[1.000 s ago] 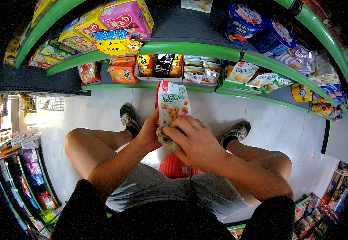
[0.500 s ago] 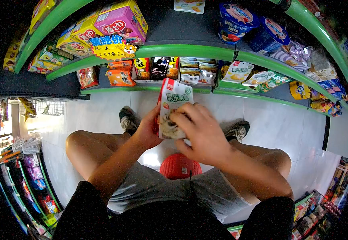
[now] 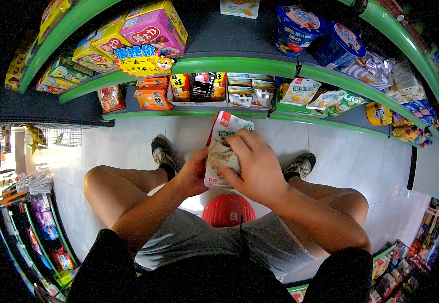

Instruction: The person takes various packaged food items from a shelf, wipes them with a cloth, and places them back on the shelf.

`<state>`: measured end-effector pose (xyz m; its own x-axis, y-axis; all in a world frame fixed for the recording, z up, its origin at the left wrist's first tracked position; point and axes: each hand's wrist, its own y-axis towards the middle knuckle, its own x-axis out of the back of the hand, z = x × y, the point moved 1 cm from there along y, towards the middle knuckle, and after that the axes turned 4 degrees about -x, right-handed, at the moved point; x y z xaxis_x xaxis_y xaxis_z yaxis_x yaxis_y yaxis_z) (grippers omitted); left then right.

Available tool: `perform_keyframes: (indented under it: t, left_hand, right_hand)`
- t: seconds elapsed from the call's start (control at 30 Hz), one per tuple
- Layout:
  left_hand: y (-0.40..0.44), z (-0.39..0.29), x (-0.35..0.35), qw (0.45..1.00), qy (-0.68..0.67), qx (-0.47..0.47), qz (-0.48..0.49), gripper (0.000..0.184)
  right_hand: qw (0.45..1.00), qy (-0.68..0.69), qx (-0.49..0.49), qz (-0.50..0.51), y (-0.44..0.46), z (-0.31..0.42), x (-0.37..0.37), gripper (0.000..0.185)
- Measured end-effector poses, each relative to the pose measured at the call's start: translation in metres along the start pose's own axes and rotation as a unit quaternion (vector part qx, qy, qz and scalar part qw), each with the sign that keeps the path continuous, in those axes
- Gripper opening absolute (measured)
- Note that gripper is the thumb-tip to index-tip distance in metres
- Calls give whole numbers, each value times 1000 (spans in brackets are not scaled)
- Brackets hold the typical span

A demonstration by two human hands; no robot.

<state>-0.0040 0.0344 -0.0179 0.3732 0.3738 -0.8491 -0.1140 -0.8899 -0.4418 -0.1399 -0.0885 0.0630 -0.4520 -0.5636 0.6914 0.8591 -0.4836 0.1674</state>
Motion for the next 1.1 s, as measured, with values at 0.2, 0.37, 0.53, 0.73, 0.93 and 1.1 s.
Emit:
perform_keyframes:
  t: [0.2,0.37,0.53,0.73,0.93,1.1]
  left_hand:
    - [-4,1,-7,1000,17,15,-8,44]
    - [-6,4,-3,993,81,68,-57,45]
    - [-11,0,-12,996,65,64,-15,46]
    - [-15,0,-8,952,295,-30,73,67]
    - [-16,2,-19,917,383,-64,90,50]
    - [-10,3,-25,985,157,54,41,54]
  right_hand:
    - [999,11,-36,-15,7,-4,3,45]
    - [999,-7,-27,-35,8,-8,4,44]
    - [999,-10,-40,-29,11,-11,7,40]
    - [997,-26,-14,-65,15,-20,7,39]
    - [997,6,-47,-53,16,-20,9,38]
    - [994,-3,-92,-65,17,-22,15,38]
